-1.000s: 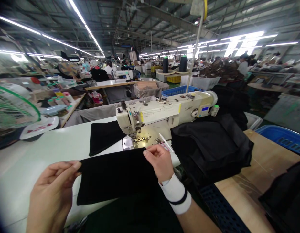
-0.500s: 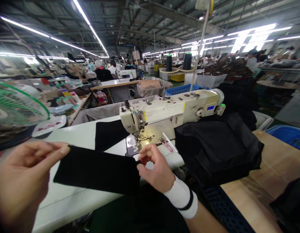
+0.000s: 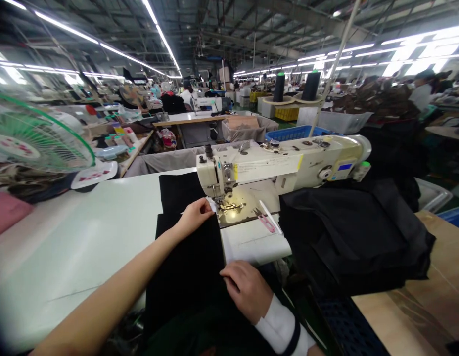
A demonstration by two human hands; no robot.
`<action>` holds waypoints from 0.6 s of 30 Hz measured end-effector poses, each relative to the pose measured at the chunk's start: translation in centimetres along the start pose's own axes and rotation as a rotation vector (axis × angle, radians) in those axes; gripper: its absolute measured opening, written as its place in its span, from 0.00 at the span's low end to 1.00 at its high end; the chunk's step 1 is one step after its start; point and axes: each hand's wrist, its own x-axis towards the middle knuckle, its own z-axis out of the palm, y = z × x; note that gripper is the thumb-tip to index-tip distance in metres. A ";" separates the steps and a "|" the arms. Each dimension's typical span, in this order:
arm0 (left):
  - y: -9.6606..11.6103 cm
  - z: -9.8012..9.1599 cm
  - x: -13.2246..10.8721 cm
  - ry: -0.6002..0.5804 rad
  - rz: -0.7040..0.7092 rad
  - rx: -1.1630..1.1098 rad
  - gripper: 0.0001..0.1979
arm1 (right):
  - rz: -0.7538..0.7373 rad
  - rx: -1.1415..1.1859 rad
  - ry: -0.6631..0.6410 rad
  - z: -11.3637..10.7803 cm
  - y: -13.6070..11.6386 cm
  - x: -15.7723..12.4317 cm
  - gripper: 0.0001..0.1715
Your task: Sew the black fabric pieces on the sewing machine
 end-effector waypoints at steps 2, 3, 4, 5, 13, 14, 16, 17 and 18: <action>-0.3 0.3 -0.3 0.024 0.007 -0.013 0.07 | -0.078 -0.055 -0.019 -0.7 0.4 0.0 0.12; -0.4 0.3 -0.4 0.028 0.011 -0.016 0.07 | -0.098 -0.071 -0.034 -1.0 0.5 0.1 0.12; -0.5 0.2 -0.4 0.027 0.014 -0.018 0.07 | -0.109 -0.081 -0.048 -1.3 0.5 0.2 0.12; -0.5 0.2 -0.3 0.023 0.014 -0.019 0.07 | -0.114 -0.088 -0.063 -1.5 0.5 0.3 0.12; -0.8 1.1 2.8 0.023 -0.092 -0.017 0.09 | -0.090 -0.202 -0.089 -1.4 1.0 1.3 0.11; -0.8 1.2 3.1 0.020 -0.099 -0.018 0.10 | -0.097 -0.193 -0.083 -1.3 1.1 1.4 0.11; -0.8 1.3 3.4 0.015 -0.104 -0.021 0.10 | -0.104 -0.182 -0.073 -1.2 1.3 1.5 0.12; -0.8 1.3 3.5 0.016 -0.105 -0.021 0.10 | -0.105 -0.179 -0.067 -1.1 1.3 1.6 0.12; -0.8 1.2 3.4 0.018 -0.105 -0.020 0.10 | -0.105 -0.177 -0.062 -1.1 1.4 1.6 0.12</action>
